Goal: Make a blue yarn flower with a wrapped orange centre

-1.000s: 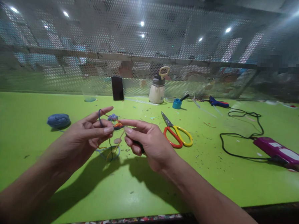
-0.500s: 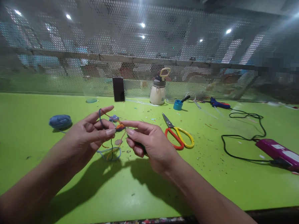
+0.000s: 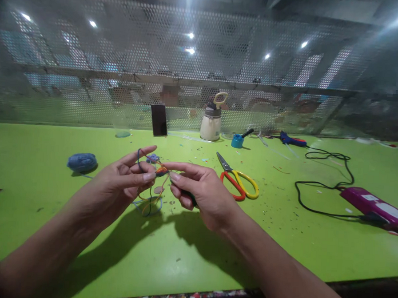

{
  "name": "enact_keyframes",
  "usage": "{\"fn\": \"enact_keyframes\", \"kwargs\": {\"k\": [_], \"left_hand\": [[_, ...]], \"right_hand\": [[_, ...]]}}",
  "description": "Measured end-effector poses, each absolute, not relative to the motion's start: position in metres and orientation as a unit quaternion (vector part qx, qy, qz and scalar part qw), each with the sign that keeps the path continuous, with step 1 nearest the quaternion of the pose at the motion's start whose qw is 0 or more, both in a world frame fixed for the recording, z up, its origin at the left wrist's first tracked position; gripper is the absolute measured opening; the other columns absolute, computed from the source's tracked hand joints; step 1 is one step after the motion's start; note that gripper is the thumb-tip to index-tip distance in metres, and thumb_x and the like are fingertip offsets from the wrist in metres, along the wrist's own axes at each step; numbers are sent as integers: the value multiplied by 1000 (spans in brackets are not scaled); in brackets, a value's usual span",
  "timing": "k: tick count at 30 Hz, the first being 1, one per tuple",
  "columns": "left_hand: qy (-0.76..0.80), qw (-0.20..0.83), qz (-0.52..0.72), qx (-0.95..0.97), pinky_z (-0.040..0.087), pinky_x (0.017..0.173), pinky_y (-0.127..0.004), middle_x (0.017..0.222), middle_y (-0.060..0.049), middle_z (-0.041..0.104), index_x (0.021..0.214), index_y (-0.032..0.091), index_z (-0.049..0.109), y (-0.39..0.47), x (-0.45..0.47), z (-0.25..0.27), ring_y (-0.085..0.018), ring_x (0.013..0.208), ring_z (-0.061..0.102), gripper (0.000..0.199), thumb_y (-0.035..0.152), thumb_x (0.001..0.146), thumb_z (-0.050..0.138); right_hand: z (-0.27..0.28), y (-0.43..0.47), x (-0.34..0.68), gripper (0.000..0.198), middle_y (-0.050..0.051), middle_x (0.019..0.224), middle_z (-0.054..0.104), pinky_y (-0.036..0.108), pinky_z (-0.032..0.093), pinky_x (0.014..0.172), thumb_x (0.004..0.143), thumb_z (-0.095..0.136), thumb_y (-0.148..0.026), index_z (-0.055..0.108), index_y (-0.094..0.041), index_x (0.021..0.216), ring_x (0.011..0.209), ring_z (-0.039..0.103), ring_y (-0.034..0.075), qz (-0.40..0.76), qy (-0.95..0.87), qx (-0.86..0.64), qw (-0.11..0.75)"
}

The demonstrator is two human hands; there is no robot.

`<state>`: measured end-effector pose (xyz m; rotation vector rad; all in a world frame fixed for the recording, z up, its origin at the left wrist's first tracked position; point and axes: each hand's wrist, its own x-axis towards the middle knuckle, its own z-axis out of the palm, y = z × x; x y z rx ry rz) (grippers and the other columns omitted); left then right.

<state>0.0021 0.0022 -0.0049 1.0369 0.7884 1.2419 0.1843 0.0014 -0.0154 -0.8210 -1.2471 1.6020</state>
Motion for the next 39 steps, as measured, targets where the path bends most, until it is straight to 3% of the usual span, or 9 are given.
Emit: {"fn": "enact_keyframes", "kwargs": {"k": [7, 24, 34, 39], "left_hand": [[340, 590, 554, 479, 46, 66, -25, 68, 1, 67, 139, 14, 47, 2, 4, -6, -14, 66, 62, 86, 5, 60, 82], [329, 656, 512, 446, 48, 65, -20, 70, 0, 68, 142, 11, 42, 2, 1, -3, -11, 65, 62, 84, -1, 66, 78], [334, 661, 505, 443, 47, 62, -18, 69, 1, 67, 142, 12, 41, 2, 0, -3, -9, 62, 59, 90, 0, 63, 81], [336, 656, 500, 454, 47, 62, -19, 70, 1, 67, 142, 13, 40, 3, 0, -3, -10, 65, 60, 90, 1, 63, 81]], "right_hand": [[-14, 2, 184, 29, -3, 57, 56, 22, 19, 44, 80, 71, -24, 74, -19, 109, 42, 36, 4, 652, -505, -332, 458], [-15, 5, 187, 26, -5, 54, 53, 21, 20, 42, 82, 67, -19, 75, -18, 107, 41, 36, 4, 638, -535, -318, 453], [-12, -1, 184, 32, -5, 57, 47, 22, 29, 46, 87, 57, -15, 73, -14, 115, 50, 37, 7, 418, -684, -382, 459], [-11, -1, 186, 33, -6, 56, 47, 22, 29, 46, 87, 57, -18, 72, -14, 116, 49, 37, 7, 452, -674, -372, 451]]}}
